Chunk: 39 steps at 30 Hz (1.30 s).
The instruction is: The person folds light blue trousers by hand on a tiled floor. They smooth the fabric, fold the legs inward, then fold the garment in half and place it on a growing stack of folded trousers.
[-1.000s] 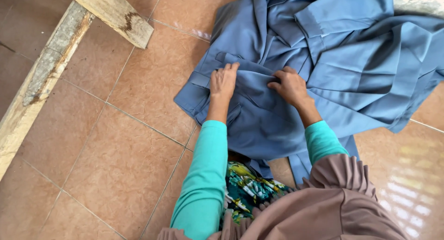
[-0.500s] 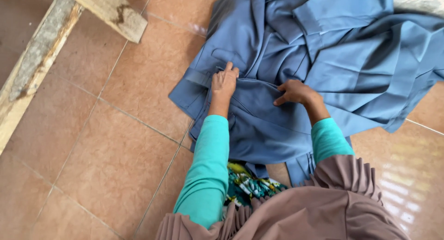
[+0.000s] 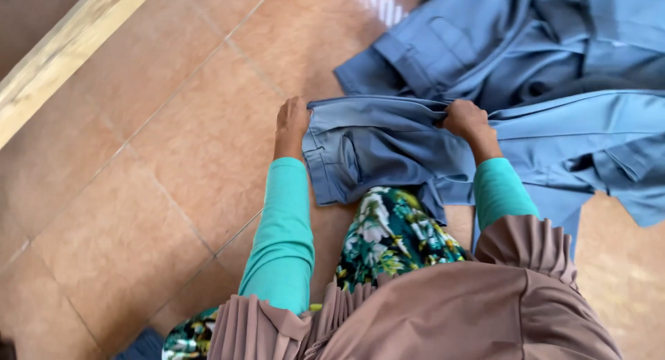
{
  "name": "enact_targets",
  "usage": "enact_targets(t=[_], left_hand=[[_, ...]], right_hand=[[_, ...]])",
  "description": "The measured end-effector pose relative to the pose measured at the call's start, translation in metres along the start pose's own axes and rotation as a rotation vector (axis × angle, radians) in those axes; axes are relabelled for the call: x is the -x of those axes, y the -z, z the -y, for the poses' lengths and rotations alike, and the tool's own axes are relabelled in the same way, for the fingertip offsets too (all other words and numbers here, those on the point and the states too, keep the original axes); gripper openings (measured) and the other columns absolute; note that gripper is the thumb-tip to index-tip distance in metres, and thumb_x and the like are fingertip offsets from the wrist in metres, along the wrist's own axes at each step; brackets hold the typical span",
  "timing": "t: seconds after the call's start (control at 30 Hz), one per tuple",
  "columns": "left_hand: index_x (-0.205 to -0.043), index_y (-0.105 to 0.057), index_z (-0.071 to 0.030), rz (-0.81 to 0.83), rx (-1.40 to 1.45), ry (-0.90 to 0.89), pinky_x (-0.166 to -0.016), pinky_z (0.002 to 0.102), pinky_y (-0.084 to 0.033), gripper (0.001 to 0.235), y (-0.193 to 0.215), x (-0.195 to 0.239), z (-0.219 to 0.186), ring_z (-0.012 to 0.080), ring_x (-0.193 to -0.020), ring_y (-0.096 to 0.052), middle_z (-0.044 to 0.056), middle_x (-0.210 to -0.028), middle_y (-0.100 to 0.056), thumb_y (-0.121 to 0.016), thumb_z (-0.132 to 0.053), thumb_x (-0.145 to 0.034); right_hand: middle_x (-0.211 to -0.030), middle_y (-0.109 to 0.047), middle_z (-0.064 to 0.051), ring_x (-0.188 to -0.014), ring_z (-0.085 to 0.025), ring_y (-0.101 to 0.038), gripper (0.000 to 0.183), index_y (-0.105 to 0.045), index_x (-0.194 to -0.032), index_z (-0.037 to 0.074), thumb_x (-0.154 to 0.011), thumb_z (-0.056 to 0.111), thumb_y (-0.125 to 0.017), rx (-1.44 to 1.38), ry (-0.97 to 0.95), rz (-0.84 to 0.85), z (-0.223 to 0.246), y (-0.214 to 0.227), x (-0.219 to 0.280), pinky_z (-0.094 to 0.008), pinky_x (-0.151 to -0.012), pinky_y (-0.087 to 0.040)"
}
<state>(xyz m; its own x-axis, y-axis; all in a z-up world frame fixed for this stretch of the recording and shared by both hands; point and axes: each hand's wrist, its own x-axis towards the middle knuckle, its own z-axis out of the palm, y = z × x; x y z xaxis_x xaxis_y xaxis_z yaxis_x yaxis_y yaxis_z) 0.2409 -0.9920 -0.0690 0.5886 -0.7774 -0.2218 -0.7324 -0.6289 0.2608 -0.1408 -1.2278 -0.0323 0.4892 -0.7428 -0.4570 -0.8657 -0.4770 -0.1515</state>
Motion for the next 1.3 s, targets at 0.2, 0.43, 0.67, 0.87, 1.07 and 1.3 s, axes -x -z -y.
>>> enact_targets(t=[0.2,0.43,0.67,0.87,1.07,1.3], left_hand=[[-0.109,-0.072,-0.009,-0.274,0.154,0.094,-0.092,0.055,-0.06,0.015,0.065,0.069,0.099,0.0437,-0.106,-0.07,0.019,-0.111,-0.07,-0.066,-0.012,-0.095],[-0.123,-0.069,-0.015,-0.854,0.166,-0.143,-0.106,0.035,-0.047,0.053,0.167,0.194,0.213,0.0248,-0.126,-0.06,0.009,-0.137,-0.058,-0.051,0.009,-0.079],[-0.11,-0.07,-0.023,-0.957,-0.235,0.219,-0.089,0.033,-0.063,0.029,0.068,0.378,0.334,0.0201,-0.111,-0.069,-0.005,-0.138,-0.06,-0.057,-0.003,-0.094],[-0.113,-0.066,-0.029,-0.547,-0.151,0.539,-0.086,0.038,-0.064,0.041,-0.039,0.489,0.4,0.0285,-0.108,-0.07,-0.011,-0.139,-0.053,-0.06,0.003,-0.088],[-0.128,-0.067,-0.024,-0.187,-0.071,0.988,-0.092,0.068,-0.038,0.04,-0.059,0.504,0.444,0.0487,-0.109,-0.063,-0.002,-0.156,-0.036,-0.05,-0.008,-0.095],[-0.117,-0.076,-0.013,0.235,0.714,0.939,-0.11,0.048,-0.043,0.108,0.13,0.485,0.184,0.03,-0.126,-0.064,0.004,-0.108,-0.078,-0.013,-0.094,-0.082]], right_hand=[[-0.094,-0.077,-0.01,-0.093,-0.034,-0.076,0.03,-0.075,-0.102,0.013,-0.091,0.039,-0.066,0.135,0.171,-0.302,0.104,-0.017,-0.071,-0.053,-0.076,-0.061],[-0.13,-0.07,-0.002,-0.097,-0.033,-0.064,0.026,-0.078,-0.095,0.007,-0.077,0.002,-0.061,0.014,0.709,-0.799,0.261,0.025,0.038,-0.047,-0.065,-0.044],[-0.124,-0.074,-0.003,-0.099,-0.026,-0.068,0.013,-0.07,-0.072,0.015,-0.078,0.006,-0.064,-0.078,1.179,-0.83,0.326,-0.133,0.142,-0.039,-0.069,-0.049],[-0.14,-0.061,0.0,-0.128,-0.028,-0.053,0.022,-0.08,-0.097,0.019,-0.08,0.013,-0.066,0.19,1.153,-0.435,0.354,-0.217,0.216,-0.042,-0.079,-0.05],[-0.144,-0.06,0.0,-0.132,-0.03,-0.05,0.022,-0.079,-0.099,0.018,-0.083,0.013,-0.066,0.232,1.226,-0.408,0.407,-0.25,0.25,-0.044,-0.082,-0.051],[-0.129,-0.067,-0.001,-0.113,-0.029,-0.061,0.015,-0.076,-0.09,0.017,-0.091,0.022,-0.061,0.114,1.291,-0.438,0.452,-0.268,0.282,-0.042,-0.066,-0.053]])
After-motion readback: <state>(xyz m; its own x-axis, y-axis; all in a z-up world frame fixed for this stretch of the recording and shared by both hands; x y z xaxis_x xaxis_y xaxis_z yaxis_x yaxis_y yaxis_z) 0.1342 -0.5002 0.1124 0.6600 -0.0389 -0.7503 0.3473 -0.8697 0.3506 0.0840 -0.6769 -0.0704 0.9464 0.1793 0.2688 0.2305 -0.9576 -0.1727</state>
